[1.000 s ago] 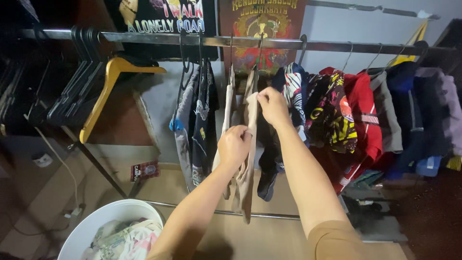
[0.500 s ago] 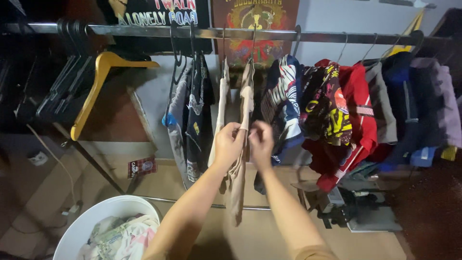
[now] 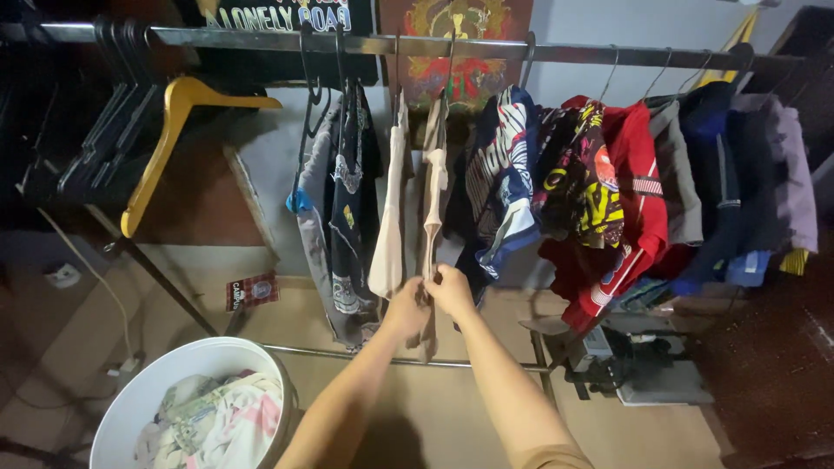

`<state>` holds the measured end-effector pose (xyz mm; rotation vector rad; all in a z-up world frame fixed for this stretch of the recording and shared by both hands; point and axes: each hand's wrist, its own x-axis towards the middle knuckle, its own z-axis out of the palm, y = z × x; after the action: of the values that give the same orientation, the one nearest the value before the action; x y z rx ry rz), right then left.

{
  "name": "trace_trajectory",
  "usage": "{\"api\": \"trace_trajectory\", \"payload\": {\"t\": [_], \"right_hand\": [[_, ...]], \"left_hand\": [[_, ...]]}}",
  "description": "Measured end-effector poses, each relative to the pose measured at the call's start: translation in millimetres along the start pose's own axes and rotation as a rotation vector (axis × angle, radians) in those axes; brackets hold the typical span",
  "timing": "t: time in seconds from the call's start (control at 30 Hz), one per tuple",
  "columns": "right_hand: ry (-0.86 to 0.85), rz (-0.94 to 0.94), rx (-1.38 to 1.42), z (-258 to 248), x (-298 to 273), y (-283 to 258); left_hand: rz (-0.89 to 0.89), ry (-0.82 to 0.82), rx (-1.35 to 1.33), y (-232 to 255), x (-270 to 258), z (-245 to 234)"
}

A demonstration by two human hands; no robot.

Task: The person takes wet clothes from a bucket, places each item on a hanger, and hangs them on a metal drying rack. The person handles several garments one at a time, including a beige top, a patterned top, and a floral dress, arranging them on the rack.

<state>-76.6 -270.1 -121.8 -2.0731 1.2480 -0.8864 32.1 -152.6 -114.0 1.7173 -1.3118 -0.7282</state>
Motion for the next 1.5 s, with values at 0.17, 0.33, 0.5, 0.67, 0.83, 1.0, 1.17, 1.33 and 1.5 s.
{"api": "trace_trajectory", "payload": {"t": [0.17, 0.33, 0.5, 0.67, 0.83, 1.0, 1.17, 1.33, 1.5], "right_hand": [[0.007, 0.07, 0.348, 19.0, -4.3, 40.6], [0.068, 0.086, 0.548, 4.0, -32.4, 30.0], [0.058, 0.015, 0.108, -1.5, -48.7, 45.0], [0.199, -0.09, 0.076, -20.3, -80.0, 10.7], [-0.046, -0.299, -0.382, -38.0, -95.1, -11.0], [-0.112, 0.007, -0.047, -44.8, -101.8, -29.5], [-0.135, -0.009, 0.232, -8.9, -99.6, -2.8], [-0.129, 0.033, 0.29, -21.6, -123.2, -16.3], [-0.069, 0.014, 0.269, -9.5, -133.5, -0.9]], "left_hand": [[-0.149, 0.11, 0.072, -10.8, -18.9, 22.7], [-0.211, 0.198, -0.006, -31.9, -23.5, 38.3], [-0.079, 0.353, 0.231, -23.6, -33.9, 26.7], [-0.018, 0.395, 0.124, 23.9, -62.3, 14.4], [0.079, 0.33, 0.212, 57.8, -82.1, 7.7], [0.007, 0.235, 0.208, 60.6, -87.8, 6.8], [-0.044, 0.165, -0.008, 41.4, -86.5, 11.7], [-0.163, 0.233, -0.31, 26.4, -91.6, 24.3], [-0.203, 0.273, -0.724, 23.5, -94.0, 42.7]]}}
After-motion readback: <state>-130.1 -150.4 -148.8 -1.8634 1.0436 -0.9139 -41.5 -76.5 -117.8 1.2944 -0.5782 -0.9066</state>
